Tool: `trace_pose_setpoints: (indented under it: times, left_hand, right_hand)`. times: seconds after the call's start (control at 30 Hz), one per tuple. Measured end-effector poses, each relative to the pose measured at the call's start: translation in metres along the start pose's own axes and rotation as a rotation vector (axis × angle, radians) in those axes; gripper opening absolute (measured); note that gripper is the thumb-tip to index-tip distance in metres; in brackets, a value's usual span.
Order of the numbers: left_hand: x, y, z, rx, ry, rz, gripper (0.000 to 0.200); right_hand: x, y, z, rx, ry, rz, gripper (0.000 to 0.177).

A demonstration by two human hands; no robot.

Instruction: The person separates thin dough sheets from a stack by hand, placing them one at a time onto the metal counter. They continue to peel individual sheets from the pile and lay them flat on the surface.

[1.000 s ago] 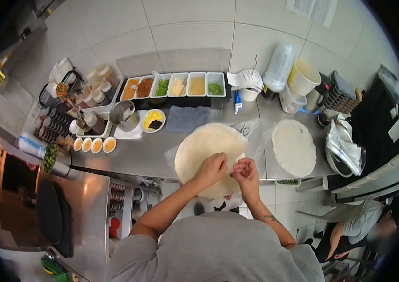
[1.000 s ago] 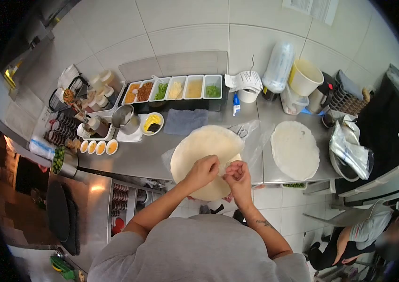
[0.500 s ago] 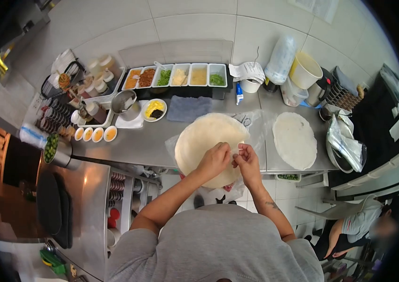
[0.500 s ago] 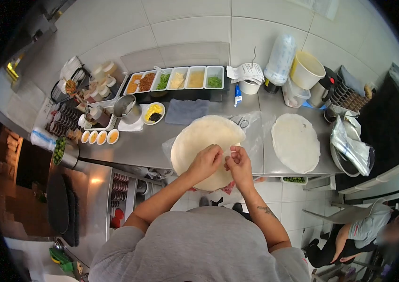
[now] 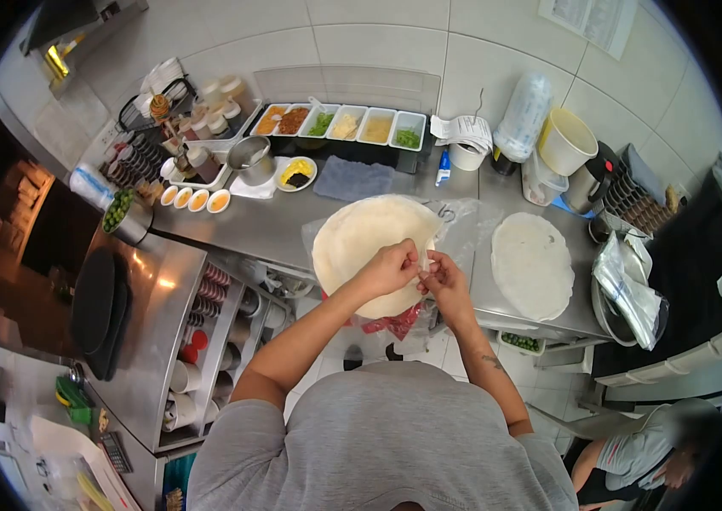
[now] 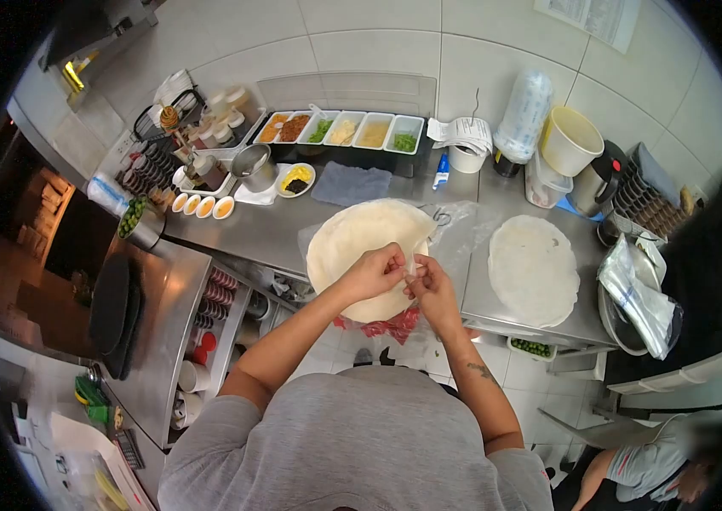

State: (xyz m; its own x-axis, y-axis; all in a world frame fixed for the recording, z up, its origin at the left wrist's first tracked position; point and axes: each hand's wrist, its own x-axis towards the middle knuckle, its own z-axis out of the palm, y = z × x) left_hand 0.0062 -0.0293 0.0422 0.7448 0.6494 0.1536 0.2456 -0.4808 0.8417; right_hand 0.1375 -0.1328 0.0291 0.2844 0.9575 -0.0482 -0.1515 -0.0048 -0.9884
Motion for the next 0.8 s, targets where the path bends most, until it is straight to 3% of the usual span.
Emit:
trace_pose_setpoints:
  times: [0.1,0.2,0.3,0.6,0.7,0.8]
  left_hand:
    - [0.003,0.001,0.007,0.165,-0.045,0.1,0.011]
    - [0.001,0.006,0.018,0.377,0.058,0.228,0.012]
    - [-0.002,0.016,0.019,0.397,0.076,0.206,0.013]
    - [-0.005,0.001,0.017,0.174,0.172,0.275,0.015]
    - [-0.001,-0.007,0.011,0.071,0.196,0.217,0.009]
    - [-0.002,-0.01,0.005,-0.054,0.076,0.018,0.008]
  right_hand:
    - [-0.002,-0.002,-0.006,0.003,-0.047,0.014,0.038]
    - [-0.006,-0.003,-0.009,0.015,-0.061,0.011,0.039]
    - [-0.006,0.0,-0.011,0.012,-0.058,0.011,0.039]
    - [-0.004,0.016,-0.007,0.005,0.043,0.017,0.037]
    - [-0.005,0.013,-0.001,-0.017,0.087,0.016,0.036]
    - [-0.007,0.011,0.006,0.019,0.125,0.034,0.035]
